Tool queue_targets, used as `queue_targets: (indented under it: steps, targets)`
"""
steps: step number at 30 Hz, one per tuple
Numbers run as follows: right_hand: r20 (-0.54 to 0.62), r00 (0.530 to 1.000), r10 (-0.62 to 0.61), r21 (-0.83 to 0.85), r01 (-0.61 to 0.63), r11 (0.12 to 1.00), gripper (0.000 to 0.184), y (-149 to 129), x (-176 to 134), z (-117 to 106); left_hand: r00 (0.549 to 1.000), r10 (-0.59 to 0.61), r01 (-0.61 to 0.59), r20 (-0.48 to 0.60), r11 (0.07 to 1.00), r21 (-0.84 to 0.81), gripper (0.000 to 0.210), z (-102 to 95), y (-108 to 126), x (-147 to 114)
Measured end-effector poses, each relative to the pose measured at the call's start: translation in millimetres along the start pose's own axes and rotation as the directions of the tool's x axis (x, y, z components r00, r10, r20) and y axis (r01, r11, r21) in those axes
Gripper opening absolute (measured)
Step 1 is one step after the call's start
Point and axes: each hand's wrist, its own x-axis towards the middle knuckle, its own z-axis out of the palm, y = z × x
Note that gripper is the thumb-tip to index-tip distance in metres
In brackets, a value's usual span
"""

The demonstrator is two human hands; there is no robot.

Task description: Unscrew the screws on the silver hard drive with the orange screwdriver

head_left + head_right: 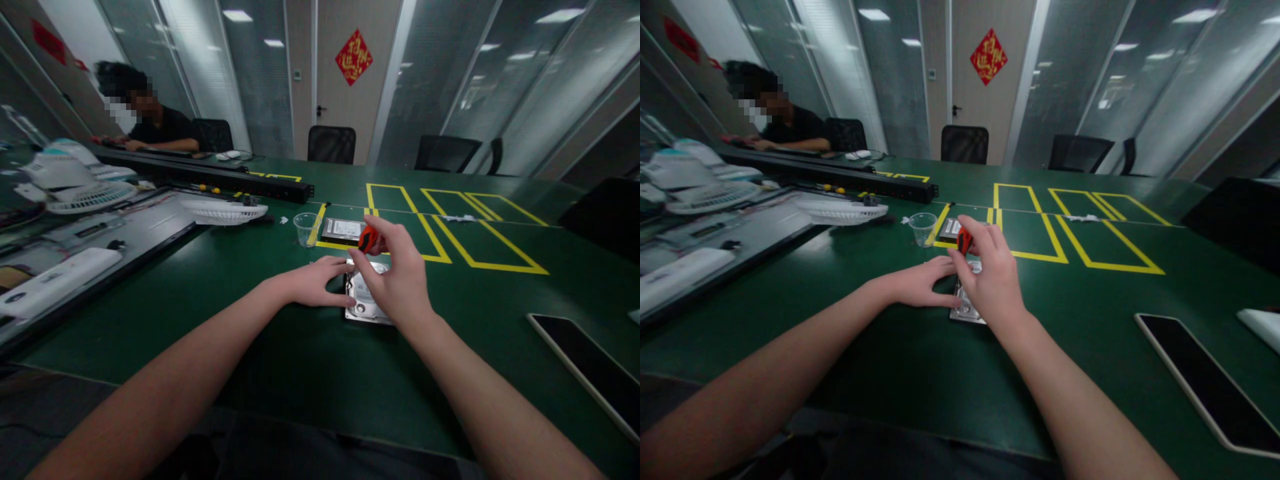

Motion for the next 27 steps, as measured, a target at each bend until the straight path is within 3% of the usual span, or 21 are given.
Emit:
queue_targets:
  steps: [9, 18, 27]
  targets:
    - [0.063, 0.998, 0.012, 0.041, -0.014, 0.999, 0.063, -4.1, -1.8, -0.2, 1.000, -0.009, 0.009, -0.005, 1.000, 0.000, 0.108, 0.9, -3.3, 0.1]
    - [0.013, 1.000, -0.004, 0.014, 0.004, 1.000, 0.054, -3.4, 0.9, -1.6, 1.000, 0.008, -0.008, 0.001, 1.000, -0.010, 0.096, -0.9, 2.2, 0.0]
    - [0.055, 0.998, -0.010, 0.038, 0.008, 0.999, 0.058, -6.4, -0.1, -1.7, 1.000, -0.026, 0.027, 0.008, 1.000, -0.015, 0.105, -0.2, -0.4, -0.6]
